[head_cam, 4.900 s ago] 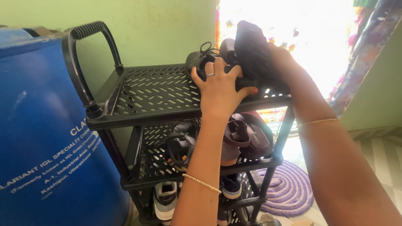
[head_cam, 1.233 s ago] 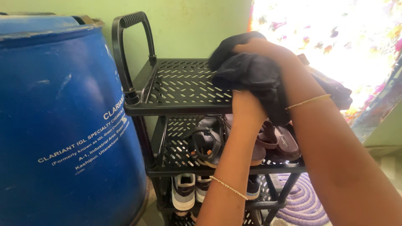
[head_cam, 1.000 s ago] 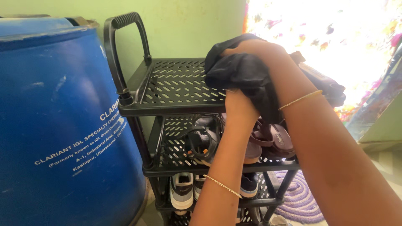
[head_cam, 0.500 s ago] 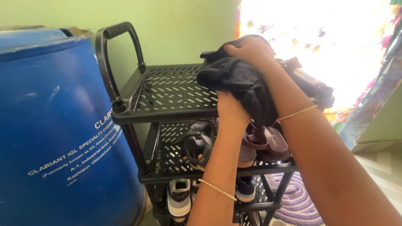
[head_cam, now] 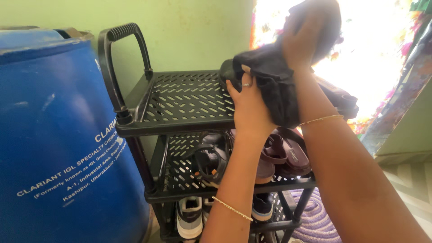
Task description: The person organizes various shoes on a multi-tiered black plastic shoe rack. They pick up pairs of sandals and sneakers from the floor and place them onto the shelves, adjusting their positions to fit neatly.
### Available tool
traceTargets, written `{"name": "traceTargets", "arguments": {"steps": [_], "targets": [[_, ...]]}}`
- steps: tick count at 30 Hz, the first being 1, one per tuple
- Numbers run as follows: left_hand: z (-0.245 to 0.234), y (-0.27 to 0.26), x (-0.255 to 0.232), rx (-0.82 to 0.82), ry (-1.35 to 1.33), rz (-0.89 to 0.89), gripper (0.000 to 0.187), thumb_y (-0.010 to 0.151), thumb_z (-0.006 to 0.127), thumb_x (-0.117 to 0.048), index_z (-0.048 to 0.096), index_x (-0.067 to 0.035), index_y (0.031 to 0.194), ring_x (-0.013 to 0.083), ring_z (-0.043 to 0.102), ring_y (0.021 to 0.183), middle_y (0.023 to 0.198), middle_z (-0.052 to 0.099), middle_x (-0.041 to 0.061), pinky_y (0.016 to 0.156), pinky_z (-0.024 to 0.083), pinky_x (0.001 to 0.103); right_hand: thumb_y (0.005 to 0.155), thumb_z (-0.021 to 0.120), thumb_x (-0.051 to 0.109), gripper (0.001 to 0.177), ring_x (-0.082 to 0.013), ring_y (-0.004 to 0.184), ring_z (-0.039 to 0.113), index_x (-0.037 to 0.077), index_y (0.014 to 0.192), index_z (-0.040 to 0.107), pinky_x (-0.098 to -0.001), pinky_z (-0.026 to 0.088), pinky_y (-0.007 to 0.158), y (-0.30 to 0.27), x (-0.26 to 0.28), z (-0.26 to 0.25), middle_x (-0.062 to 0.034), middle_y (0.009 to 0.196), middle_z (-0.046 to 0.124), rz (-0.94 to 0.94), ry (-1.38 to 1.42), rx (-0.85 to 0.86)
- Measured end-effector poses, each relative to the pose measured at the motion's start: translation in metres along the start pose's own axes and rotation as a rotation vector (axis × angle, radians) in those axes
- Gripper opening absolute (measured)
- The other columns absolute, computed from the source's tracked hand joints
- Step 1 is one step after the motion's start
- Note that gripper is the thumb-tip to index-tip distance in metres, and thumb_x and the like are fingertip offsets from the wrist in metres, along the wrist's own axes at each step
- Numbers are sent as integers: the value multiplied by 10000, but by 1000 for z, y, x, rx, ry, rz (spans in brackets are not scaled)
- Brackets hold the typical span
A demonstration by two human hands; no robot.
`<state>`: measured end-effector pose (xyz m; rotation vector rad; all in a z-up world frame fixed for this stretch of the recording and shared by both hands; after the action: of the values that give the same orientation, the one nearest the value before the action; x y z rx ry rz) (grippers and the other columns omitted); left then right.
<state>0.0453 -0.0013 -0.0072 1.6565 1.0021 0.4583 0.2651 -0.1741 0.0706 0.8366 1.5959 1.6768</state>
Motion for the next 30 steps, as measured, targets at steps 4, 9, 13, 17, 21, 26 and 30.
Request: {"name": "traceTargets", "arguments": {"steps": [4,9,13,17,21,26,30], "targets": [[-14,5,-7,58,22,-9,705,772,737,-362,535,-13,1351,367,364,1450,1450,502,164,1155,190,773,994,652,435,596,-280,1248,586,30,1424,574,-379,468,1032,-14,-8,44,-141,1403,601,190,196,675],[-21,6,-13,59,-15,-13,704,780,743,-438,556,-56,1341,380,390,1399,1403,523,152,1106,207,821,966,677,196,390,-174,1125,625,57,1330,653,-283,485,959,-25,48,20,-101,1249,677,652,648,1276],[-19,9,-13,43,21,11,742,774,732,-471,543,-47,1353,388,386,1401,1402,519,157,1078,209,831,975,661,173,344,-173,1096,645,41,1292,667,-284,505,942,-11,97,-13,-105,1211,686,273,532,1245],[-16,8,-11,19,7,-23,730,764,719,-420,549,-55,1373,372,400,1401,1419,521,158,1110,194,822,983,646,149,300,-173,1067,665,25,1254,682,-285,525,926,1,120,-22,-108,1174,695,-63,463,1180],[-12,6,-11,64,59,-19,648,802,713,-409,570,-68,1335,380,388,1422,1391,545,132,1128,180,825,991,631,125,261,-172,1038,685,10,1216,697,-285,545,910,-1,105,-16,-112,1136,703,-137,500,1123],[-13,3,-11,44,2,-18,662,796,716,-396,573,-55,1345,376,399,1400,1413,543,132,1138,180,818,981,612,137,334,-186,1079,675,5,1283,665,-292,536,928,-28,51,31,-127,1205,696,-47,566,1239],[-18,3,-12,-34,-24,2,664,819,725,-426,567,-51,1344,382,412,1401,1428,537,135,1126,183,821,980,602,167,358,-198,1122,672,30,1306,659,-298,529,955,-52,-9,74,-134,1250,692,143,552,1324]]}}
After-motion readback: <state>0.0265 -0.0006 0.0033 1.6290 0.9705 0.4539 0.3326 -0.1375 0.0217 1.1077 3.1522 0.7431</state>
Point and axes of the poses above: each hand's wrist, its own y-axis towards the middle knuckle, its own z-axis out of the palm, x = y × z, the point moved 4 cm from there along y, towards the middle knuckle
